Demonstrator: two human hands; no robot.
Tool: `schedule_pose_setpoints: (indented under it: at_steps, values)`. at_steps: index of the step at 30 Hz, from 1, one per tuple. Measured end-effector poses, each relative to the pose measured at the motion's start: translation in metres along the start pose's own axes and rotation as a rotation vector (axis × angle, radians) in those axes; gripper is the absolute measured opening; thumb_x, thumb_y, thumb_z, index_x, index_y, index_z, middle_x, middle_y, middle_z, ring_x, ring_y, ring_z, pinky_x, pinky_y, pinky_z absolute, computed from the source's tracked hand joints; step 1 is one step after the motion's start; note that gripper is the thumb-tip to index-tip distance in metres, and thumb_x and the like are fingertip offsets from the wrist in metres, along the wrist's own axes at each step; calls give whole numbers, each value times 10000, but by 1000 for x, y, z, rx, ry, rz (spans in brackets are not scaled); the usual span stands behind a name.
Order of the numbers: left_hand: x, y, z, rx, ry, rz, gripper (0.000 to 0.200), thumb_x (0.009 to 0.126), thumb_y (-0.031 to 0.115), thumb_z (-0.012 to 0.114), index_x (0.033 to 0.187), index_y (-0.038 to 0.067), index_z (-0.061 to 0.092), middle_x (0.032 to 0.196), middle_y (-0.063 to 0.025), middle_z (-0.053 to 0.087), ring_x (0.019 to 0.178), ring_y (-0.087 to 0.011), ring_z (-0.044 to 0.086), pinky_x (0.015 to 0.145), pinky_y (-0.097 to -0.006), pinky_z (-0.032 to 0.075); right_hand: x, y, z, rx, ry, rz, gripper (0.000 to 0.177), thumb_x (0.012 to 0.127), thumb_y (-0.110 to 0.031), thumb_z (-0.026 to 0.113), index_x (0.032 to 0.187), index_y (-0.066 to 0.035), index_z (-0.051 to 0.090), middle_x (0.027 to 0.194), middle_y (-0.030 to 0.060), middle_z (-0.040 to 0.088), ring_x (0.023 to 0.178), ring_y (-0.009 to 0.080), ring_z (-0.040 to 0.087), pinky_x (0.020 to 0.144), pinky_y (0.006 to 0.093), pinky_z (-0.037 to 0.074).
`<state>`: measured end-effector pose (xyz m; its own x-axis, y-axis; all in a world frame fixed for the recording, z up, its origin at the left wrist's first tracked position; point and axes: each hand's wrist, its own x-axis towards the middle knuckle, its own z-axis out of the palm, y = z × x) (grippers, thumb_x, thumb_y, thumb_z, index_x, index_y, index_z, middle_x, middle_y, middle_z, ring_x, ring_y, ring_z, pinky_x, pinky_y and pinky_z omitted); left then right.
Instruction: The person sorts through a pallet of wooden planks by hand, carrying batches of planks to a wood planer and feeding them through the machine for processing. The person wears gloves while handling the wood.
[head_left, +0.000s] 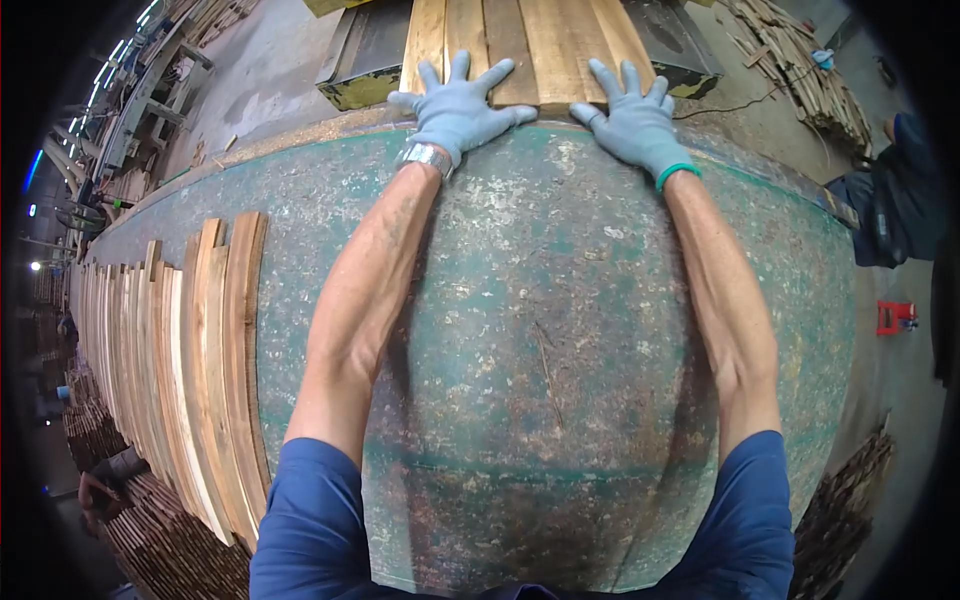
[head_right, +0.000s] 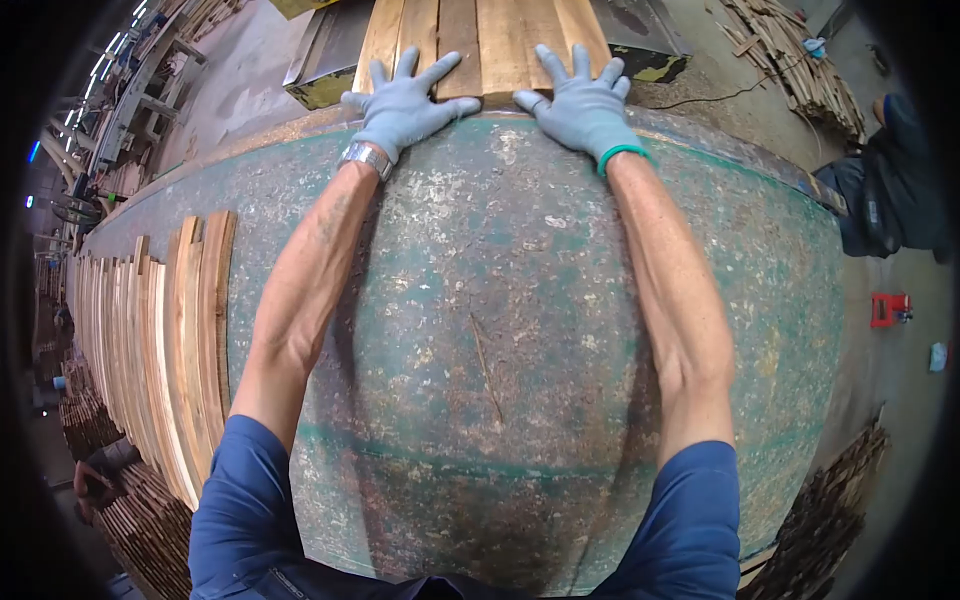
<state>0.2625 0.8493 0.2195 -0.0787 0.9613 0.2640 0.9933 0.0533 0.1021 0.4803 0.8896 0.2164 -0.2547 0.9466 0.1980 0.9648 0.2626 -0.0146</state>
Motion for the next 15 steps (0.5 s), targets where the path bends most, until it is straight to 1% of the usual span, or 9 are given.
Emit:
schedule_pose_setpoints:
  at_steps: [3, 5, 6, 7, 8, 10, 12, 13, 15]
  values:
    - [11, -4, 2, -60, -28, -6, 826, 639, 804, 553, 1370, 450, 398, 1510, -98, 274, 1386, -471, 122, 992, -757, -5, 13, 1, 0, -38, -40, 6, 737, 844, -684, 385, 1462, -306, 251, 1531, 129, 204, 1338, 556, 130, 1084, 617, 125]
    - [17, -11, 8, -126, -2, 38, 802, 651, 806, 521, 1350, 423, 441, 1514, -152, 247, 1396, -464, 88, 974, -770, -33, 31, 14, 22, -144, 103, -140, 714, 857, -666, 373, 1443, -269, 284, 1492, 136, 288, 1372, 409, 244, 1085, 593, 179]
    - [20, -18, 12, -169, 14, 89, 807, 642, 812, 517, 1348, 428, 440, 1516, -170, 230, 1393, -469, 88, 981, -768, -28, 32, 4, 3, -84, -41, -84, 709, 860, -661, 368, 1443, -269, 275, 1490, 137, 296, 1373, 334, 287, 1081, 583, 200]
    - [25, -22, 17, -120, 45, 80, 831, 619, 815, 542, 1359, 464, 402, 1514, -141, 246, 1400, -444, 99, 956, -795, 0, 44, 13, 17, -93, -32, -91, 720, 858, -666, 364, 1455, -282, 245, 1513, 138, 254, 1348, 394, 310, 1075, 577, 210]
    - [31, -21, 11, -131, -75, 39, 891, 609, 811, 551, 1394, 433, 364, 1537, -134, 188, 1411, -431, 58, 951, -799, -4, 43, -2, 7, -226, -103, 13, 712, 861, -670, 352, 1466, -324, 206, 1530, 130, 220, 1343, 445, 281, 1071, 573, 212]
    - [35, -24, 4, -159, -76, -4, 956, 610, 805, 558, 1434, 389, 308, 1552, -133, 130, 1416, -424, 38, 966, -785, -10, 46, -15, 1, -319, -152, 104, 701, 861, -680, 331, 1468, -366, 176, 1538, 121, 200, 1346, 484, 236, 1070, 577, 208]
    - [33, -25, -9, -270, -9, -36, 1009, 604, 806, 560, 1459, 361, 261, 1557, -137, 102, 1421, -413, 11, 1001, -752, -2, 48, -31, -7, -303, -140, 191, 693, 864, -667, 352, 1466, -376, 172, 1541, 118, 193, 1347, 480, 232, 1063, 583, 211]
    - [25, -27, -18, -287, 59, 24, 917, 663, 782, 536, 1441, 350, 317, 1542, -154, 153, 1415, -421, 45, 1045, -702, 21, 43, -31, -7, -293, -138, 250, 689, 865, -660, 363, 1466, -382, 169, 1542, 116, 189, 1348, 479, 229, 1059, 585, 213]
    - [-16, -67, -44, -153, 230, 119, 808, 722, 725, 536, 1409, 329, 381, 1515, -160, 217, 1404, -410, 109, 1061, -676, 69, 38, -19, 9, -219, 55, 139, 692, 866, -627, 413, 1465, -376, 175, 1535, 124, 202, 1342, 472, 247, 1053, 584, 223]
